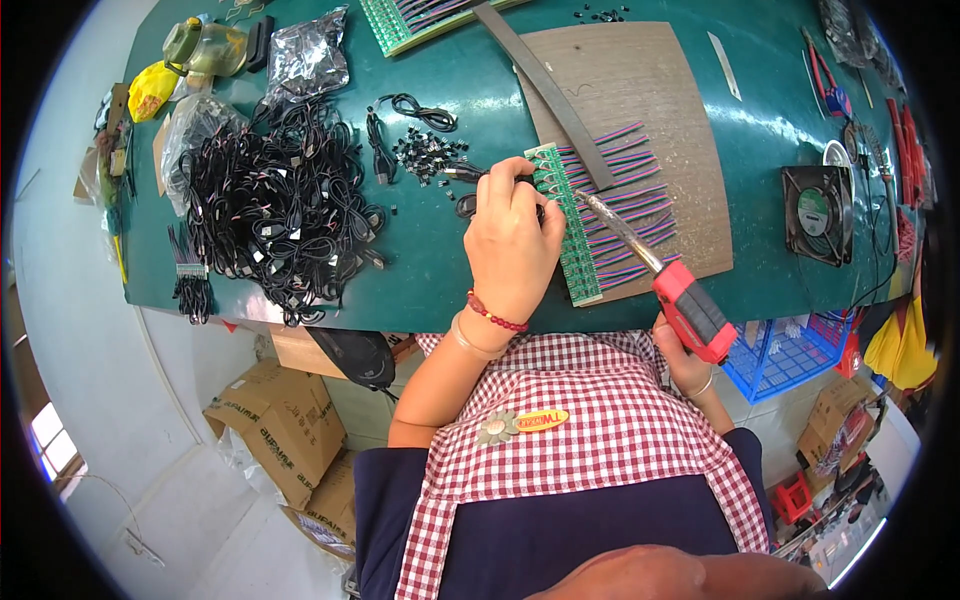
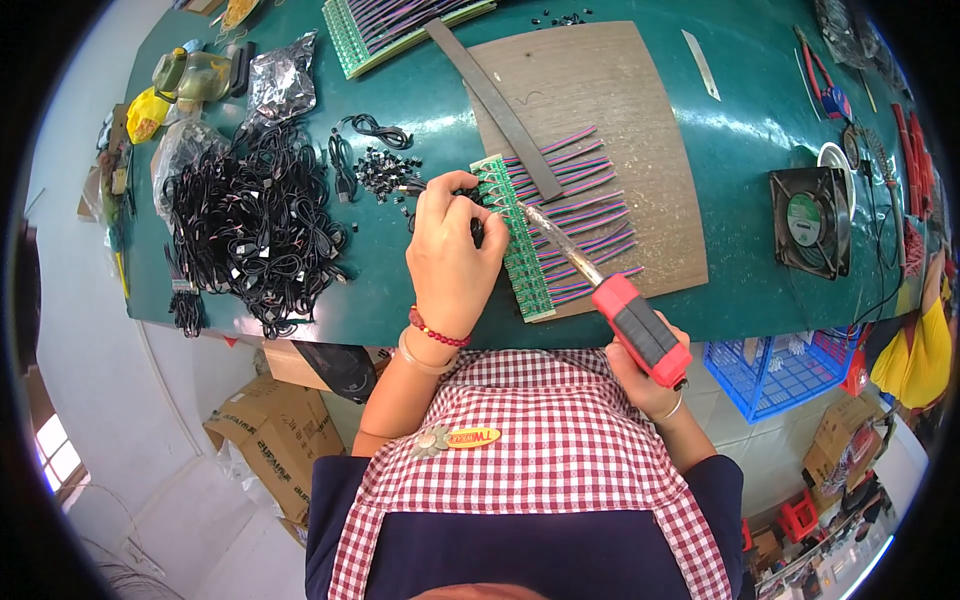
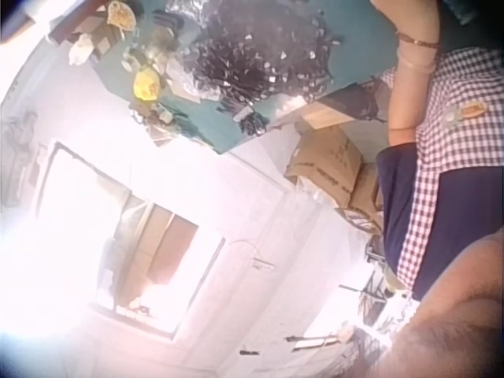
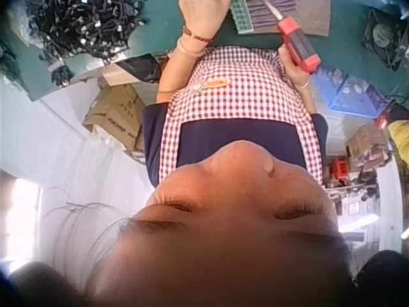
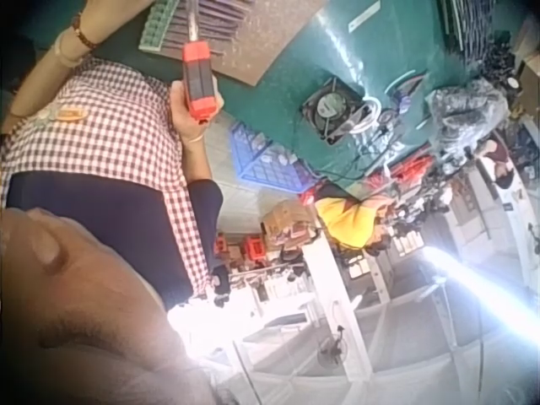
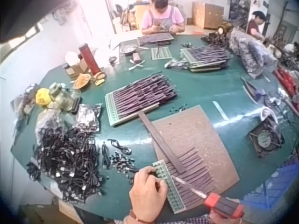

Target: The person solders individual black wires onto specific contact points of a green printed circuit board using a soldering gun.

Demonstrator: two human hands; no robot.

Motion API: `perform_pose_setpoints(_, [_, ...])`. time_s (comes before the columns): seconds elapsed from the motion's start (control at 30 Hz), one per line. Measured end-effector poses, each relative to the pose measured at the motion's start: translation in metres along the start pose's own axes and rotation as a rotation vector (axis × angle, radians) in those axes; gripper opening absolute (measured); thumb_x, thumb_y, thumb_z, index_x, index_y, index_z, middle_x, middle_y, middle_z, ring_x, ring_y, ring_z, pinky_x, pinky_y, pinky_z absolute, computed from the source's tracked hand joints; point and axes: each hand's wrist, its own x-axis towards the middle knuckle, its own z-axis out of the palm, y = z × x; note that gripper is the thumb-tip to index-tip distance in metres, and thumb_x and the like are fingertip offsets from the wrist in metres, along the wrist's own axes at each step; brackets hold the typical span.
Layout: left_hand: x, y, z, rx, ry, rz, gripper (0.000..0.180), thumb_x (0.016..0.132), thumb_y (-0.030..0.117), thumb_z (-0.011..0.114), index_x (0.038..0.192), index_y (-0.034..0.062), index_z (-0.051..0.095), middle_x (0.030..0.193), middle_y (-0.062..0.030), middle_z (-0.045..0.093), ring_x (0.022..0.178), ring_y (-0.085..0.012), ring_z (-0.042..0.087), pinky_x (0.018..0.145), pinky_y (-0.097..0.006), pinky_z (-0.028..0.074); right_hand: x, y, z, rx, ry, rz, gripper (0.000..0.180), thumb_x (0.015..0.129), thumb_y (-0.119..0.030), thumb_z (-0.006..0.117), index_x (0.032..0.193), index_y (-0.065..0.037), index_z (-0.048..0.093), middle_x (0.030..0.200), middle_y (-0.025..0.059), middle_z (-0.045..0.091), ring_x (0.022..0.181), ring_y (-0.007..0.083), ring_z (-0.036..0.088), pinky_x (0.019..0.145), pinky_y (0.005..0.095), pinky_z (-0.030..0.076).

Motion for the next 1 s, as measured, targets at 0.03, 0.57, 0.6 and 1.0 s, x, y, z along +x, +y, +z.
perform_pose_setpoints(0.03, [0.0, 0.0, 0.0, 0.0, -0.003, -0.002, 0.016, 0.068, 0.002, 0.067, 0.071, 0.0028, 0.051, 0.102, -0.0075, 0.058, 0.085, -0.0254, 0.059, 0.061, -0.035, 0.05, 0.001, -0.001, 0.001, -0.01, -0.001, -0.012, 0.013, 0.072, 0.001, 0.066, 0.085, 0.0, 0.061, 0.076, 0.0082, 0.058, 0.064, 0.0191, 0.058, 0.058, 0.0293, 0.047])
perform_pose_setpoints(0.57, [0.0, 0.002, 0.0, 0.017, -0.013, -0.01, 0.014, 0.069, 0.002, 0.066, 0.071, 0.0029, 0.053, 0.103, -0.007, 0.058, 0.085, -0.0245, 0.06, 0.062, -0.035, 0.05, -0.004, 0.001, 0.003, 0.037, -0.003, 0.068, 0.013, 0.072, -0.001, 0.067, 0.084, 0.0, 0.062, 0.076, 0.0075, 0.058, 0.064, 0.0177, 0.057, 0.057, 0.0285, 0.046])
perform_pose_setpoints(0.6, [0.001, 0.001, 0.0, 0.027, -0.013, 0.001, 0.014, 0.069, 0.002, 0.066, 0.071, 0.0031, 0.053, 0.103, -0.0069, 0.058, 0.085, -0.0244, 0.06, 0.062, -0.035, 0.05, -0.004, 0.001, 0.003, 0.037, -0.002, 0.068, 0.013, 0.072, -0.001, 0.067, 0.084, 0.0, 0.062, 0.076, 0.0075, 0.058, 0.064, 0.0177, 0.057, 0.057, 0.0285, 0.046])
perform_pose_setpoints(1.0, [0.0, 0.002, 0.0, 0.086, -0.043, 0.02, 0.014, 0.068, 0.002, 0.066, 0.071, 0.0037, 0.052, 0.104, -0.0062, 0.057, 0.088, -0.0241, 0.058, 0.062, -0.034, 0.05, -0.005, 0.007, 0.008, -0.036, 0.013, -0.046, 0.015, 0.069, -0.001, 0.067, 0.083, -0.001, 0.062, 0.075, 0.0086, 0.057, 0.063, 0.0206, 0.057, 0.055, 0.03, 0.045])
